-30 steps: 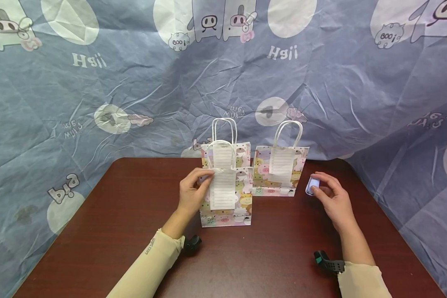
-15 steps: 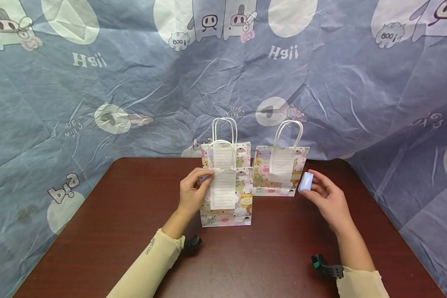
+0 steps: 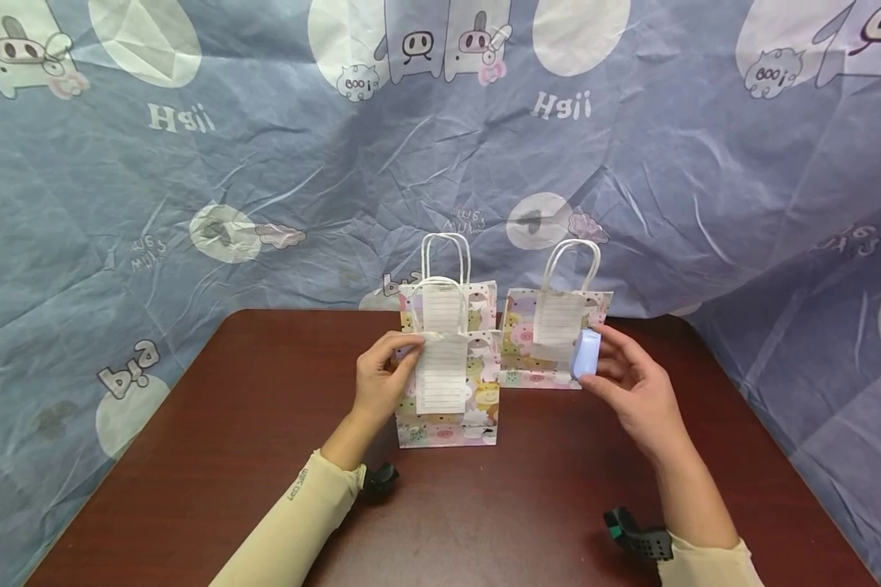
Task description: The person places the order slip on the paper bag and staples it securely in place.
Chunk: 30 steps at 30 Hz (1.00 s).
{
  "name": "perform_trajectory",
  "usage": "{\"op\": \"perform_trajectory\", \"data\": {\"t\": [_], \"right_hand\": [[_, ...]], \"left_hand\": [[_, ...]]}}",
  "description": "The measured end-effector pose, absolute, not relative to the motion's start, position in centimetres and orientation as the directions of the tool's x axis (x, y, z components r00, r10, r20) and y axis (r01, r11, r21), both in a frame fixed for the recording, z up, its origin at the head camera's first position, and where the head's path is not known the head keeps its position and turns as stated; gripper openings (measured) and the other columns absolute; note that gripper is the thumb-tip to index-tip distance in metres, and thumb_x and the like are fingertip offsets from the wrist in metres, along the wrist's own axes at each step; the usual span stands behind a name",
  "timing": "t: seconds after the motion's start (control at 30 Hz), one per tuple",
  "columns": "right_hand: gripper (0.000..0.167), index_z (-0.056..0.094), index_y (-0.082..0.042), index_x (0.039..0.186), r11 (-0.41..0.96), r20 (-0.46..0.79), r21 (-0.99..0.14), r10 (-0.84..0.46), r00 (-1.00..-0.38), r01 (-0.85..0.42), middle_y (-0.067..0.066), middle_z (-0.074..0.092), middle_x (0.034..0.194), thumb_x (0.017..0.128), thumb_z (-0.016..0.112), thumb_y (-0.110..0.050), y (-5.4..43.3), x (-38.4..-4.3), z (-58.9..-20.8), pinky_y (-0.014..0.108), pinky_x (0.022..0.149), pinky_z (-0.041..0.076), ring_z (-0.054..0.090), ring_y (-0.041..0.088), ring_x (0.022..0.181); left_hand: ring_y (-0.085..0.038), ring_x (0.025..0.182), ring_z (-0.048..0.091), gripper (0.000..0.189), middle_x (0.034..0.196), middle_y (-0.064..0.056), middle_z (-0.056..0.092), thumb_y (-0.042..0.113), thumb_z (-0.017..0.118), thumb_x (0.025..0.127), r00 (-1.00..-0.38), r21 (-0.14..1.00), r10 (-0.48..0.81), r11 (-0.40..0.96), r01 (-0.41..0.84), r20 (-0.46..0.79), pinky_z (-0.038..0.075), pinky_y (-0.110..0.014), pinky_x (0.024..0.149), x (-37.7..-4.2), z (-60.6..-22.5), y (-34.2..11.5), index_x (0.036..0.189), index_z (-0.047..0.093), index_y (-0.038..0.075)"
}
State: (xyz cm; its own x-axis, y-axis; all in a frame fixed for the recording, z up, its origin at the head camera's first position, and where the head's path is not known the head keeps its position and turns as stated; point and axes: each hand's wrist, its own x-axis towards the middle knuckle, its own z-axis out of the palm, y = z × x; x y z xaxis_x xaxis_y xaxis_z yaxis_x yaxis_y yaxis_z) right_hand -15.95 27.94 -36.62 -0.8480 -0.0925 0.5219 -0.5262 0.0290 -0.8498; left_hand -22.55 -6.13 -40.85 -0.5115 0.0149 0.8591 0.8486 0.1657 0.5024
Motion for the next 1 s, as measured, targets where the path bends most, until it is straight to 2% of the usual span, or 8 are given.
{"op": "perform_trajectory", "data": {"t": [0.13, 0.27, 0.4, 0.53, 0.63, 0.77, 0.87, 1.0], "right_hand": [[0.07, 0.039, 0.007, 0.146, -0.024, 0.536, -0.842, -0.154, -0.83, -0.539, -0.002, 0.066, 0.12, 0.082, 0.059, 0.027, 27.0, -15.5, -36.1, 0.016, 0.079, 0.056, 0.069, 0.005, 0.104], [0.073, 0.033, 0.009, 0.146, -0.156, 0.575, -0.818, -0.223, -0.787, -0.553, 0.004, 0.065, 0.125, 0.081, 0.057, 0.031, 25.8, -15.5, -35.6, 0.02, 0.083, 0.057, 0.068, 0.011, 0.108], [0.074, 0.032, 0.006, 0.145, -0.187, 0.608, -0.793, -0.276, -0.744, -0.579, 0.006, 0.065, 0.125, 0.08, 0.057, 0.032, 24.8, -15.6, -35.2, 0.021, 0.085, 0.057, 0.068, 0.012, 0.108], [0.071, 0.04, 0.005, 0.14, -0.103, 0.609, -0.788, -0.278, -0.743, -0.607, 0.001, 0.066, 0.123, 0.078, 0.06, 0.031, 23.7, -15.7, -34.8, 0.019, 0.087, 0.056, 0.068, 0.009, 0.106], [0.066, 0.047, 0.008, 0.134, 0.015, 0.606, -0.777, -0.25, -0.755, -0.629, -0.005, 0.068, 0.117, 0.075, 0.066, 0.029, 22.9, -15.7, -34.5, 0.015, 0.085, 0.054, 0.066, 0.005, 0.103], [0.063, 0.051, 0.011, 0.129, 0.167, 0.61, -0.74, -0.238, -0.755, -0.651, -0.012, 0.069, 0.114, 0.072, 0.072, 0.025, 22.0, -15.7, -34.2, 0.012, 0.089, 0.05, 0.063, 0.002, 0.108], [0.063, 0.052, 0.01, 0.129, 0.213, 0.612, -0.723, -0.241, -0.753, -0.657, -0.015, 0.068, 0.114, 0.071, 0.075, 0.023, 21.2, -15.7, -34.0, 0.012, 0.098, 0.043, 0.06, 0.001, 0.114], [0.062, 0.054, 0.008, 0.127, 0.233, 0.623, -0.704, -0.251, -0.741, -0.671, -0.019, 0.069, 0.112, 0.071, 0.077, 0.02, 20.1, -16.0, -33.5, 0.014, 0.103, 0.037, 0.059, 0.001, 0.115]], "left_hand": [[-0.011, 0.05, 0.039, 0.013, 0.087, -0.012, 0.071, -0.001, 0.071, 0.089, -0.511, 0.502, 0.014, 0.163, 0.849, 0.86, 0.033, -0.018, 0.043, -22.5, -40.9, -6.1, 0.101, 0.074, 0.005], [-0.012, 0.049, 0.037, 0.012, 0.085, -0.011, 0.07, 0.0, 0.071, 0.09, -0.51, 0.501, 0.009, 0.171, 0.848, 0.86, 0.032, -0.02, 0.042, -22.5, -40.8, -6.0, 0.1, 0.074, 0.005], [-0.013, 0.049, 0.039, 0.013, 0.086, -0.011, 0.07, 0.0, 0.071, 0.089, -0.512, 0.503, 0.009, 0.172, 0.847, 0.859, 0.034, -0.02, 0.042, -22.5, -40.8, -6.0, 0.1, 0.074, 0.005], [-0.011, 0.049, 0.038, 0.013, 0.085, -0.012, 0.07, -0.002, 0.072, 0.088, -0.515, 0.506, 0.007, 0.179, 0.844, 0.857, 0.034, -0.019, 0.043, -22.4, -40.8, -6.0, 0.1, 0.074, 0.004], [-0.013, 0.049, 0.039, 0.014, 0.085, -0.012, 0.069, -0.003, 0.072, 0.087, -0.515, 0.506, 0.003, 0.183, 0.843, 0.857, 0.034, -0.019, 0.043, -22.4, -40.7, -5.9, 0.099, 0.074, 0.003], [-0.014, 0.05, 0.041, 0.015, 0.086, -0.012, 0.07, -0.003, 0.072, 0.087, -0.513, 0.504, 0.007, 0.182, 0.845, 0.858, 0.035, -0.018, 0.044, -22.4, -40.8, -5.9, 0.1, 0.074, 0.004], [-0.014, 0.05, 0.041, 0.014, 0.088, -0.012, 0.071, -0.002, 0.072, 0.088, -0.516, 0.506, 0.011, 0.175, 0.844, 0.857, 0.035, -0.018, 0.044, -22.4, -40.8, -6.0, 0.1, 0.075, 0.005], [-0.014, 0.05, 0.04, 0.012, 0.089, -0.012, 0.071, 0.0, 0.071, 0.089, -0.518, 0.509, 0.012, 0.165, 0.845, 0.855, 0.034, -0.02, 0.043, -22.5, -40.7, -6.1, 0.1, 0.075, 0.005]]}}
